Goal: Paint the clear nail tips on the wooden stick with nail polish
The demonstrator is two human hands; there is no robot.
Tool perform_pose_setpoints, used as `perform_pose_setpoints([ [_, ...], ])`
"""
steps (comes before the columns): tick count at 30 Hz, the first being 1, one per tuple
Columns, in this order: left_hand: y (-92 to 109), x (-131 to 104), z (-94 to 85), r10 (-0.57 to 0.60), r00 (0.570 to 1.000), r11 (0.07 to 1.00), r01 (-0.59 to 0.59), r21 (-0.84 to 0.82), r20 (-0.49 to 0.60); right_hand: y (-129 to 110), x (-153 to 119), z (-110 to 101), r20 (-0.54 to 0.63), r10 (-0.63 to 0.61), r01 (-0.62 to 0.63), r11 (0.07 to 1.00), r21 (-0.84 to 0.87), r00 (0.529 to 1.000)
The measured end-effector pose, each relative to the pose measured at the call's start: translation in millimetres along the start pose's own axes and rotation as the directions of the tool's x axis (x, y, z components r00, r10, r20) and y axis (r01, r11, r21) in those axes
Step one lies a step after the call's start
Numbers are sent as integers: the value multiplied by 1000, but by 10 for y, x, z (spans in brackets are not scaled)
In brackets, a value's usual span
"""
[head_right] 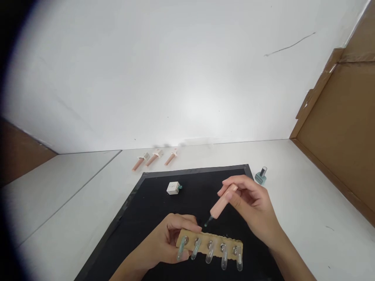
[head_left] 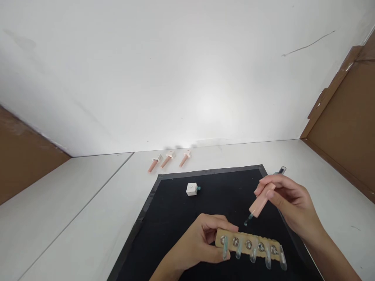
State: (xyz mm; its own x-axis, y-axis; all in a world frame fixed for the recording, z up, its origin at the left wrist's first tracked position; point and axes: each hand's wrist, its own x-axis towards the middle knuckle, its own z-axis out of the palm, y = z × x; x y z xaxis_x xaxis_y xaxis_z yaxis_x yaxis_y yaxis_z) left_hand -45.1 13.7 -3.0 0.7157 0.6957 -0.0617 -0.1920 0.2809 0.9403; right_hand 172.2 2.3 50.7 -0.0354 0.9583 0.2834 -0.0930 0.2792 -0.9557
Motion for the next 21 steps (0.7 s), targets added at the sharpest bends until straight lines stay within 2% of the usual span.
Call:
perform_pose_setpoints([
  [3, -42, -10, -16, 39, 999, 999, -40, 26, 10, -3, 36, -30, -88, 11, -5, 997, 73, 996],
  [6, -51, -9, -5, 105, 994, 993, -104, 54, -24, -40, 64, -7, -171, 93, -71, 989, 132, 981],
  [9, -21, 6, 26, 149, 979, 988, -142, 60, -137, -68, 85, 32, -257, 167, -135, 981, 137, 952],
  [12, 22, 19, 55, 103, 958, 994, -94, 48, -267, -71, 98, 46, -323, 185, -171, 983, 72, 928],
  [15, 41, 23, 68, 32, 949, 999, -25, 26, -314, -63, 98, 49, -304, 189, -203, 979, -15, 934],
  [21, 24, 34, 59, 8, 962, 998, 9, 60, -274, -5, 70, 114, -259, 249, -282, 955, -97, 933],
])
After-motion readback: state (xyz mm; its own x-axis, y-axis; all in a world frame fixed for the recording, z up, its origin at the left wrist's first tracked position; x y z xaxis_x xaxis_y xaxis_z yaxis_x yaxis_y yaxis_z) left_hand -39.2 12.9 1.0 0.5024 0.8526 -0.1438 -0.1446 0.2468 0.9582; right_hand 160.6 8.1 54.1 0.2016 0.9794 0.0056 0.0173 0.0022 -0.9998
